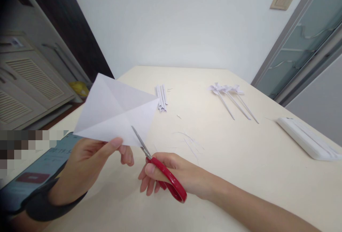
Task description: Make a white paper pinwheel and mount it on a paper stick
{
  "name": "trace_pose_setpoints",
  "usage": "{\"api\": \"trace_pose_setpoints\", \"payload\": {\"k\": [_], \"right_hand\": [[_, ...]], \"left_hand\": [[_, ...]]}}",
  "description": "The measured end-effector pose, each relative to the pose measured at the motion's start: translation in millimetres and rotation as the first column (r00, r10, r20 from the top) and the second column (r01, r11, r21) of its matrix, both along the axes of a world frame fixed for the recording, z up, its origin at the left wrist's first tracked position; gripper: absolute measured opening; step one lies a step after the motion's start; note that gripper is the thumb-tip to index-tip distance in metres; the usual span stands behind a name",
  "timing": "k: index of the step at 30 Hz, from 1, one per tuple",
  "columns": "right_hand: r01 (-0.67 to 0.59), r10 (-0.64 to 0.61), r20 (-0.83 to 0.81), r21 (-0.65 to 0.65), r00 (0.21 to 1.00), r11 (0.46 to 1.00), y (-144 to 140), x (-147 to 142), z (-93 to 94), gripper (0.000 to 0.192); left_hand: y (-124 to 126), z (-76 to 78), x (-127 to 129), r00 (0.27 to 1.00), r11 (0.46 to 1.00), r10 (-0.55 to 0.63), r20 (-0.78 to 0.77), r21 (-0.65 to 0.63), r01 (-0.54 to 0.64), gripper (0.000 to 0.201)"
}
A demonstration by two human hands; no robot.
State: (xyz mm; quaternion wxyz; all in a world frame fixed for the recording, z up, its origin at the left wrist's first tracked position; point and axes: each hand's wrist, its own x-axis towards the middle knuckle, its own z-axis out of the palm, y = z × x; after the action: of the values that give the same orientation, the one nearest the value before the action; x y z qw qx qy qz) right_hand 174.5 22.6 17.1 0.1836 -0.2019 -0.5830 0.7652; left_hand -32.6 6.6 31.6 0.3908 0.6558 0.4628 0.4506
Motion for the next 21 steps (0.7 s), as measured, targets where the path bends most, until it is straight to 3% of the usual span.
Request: {"api": "trace_pose_setpoints", "payload": {"k": [21], "right_hand": [[0.026, -0.026, 0.002, 0.024, 1.000, 0.999, -1.1, -0.8, 0.4, 0.042]], "left_hand": [[0.0, 0.1, 0.3, 0.999, 0.999, 0.031, -0.030, 0.017, -0.031, 0.037]]}}
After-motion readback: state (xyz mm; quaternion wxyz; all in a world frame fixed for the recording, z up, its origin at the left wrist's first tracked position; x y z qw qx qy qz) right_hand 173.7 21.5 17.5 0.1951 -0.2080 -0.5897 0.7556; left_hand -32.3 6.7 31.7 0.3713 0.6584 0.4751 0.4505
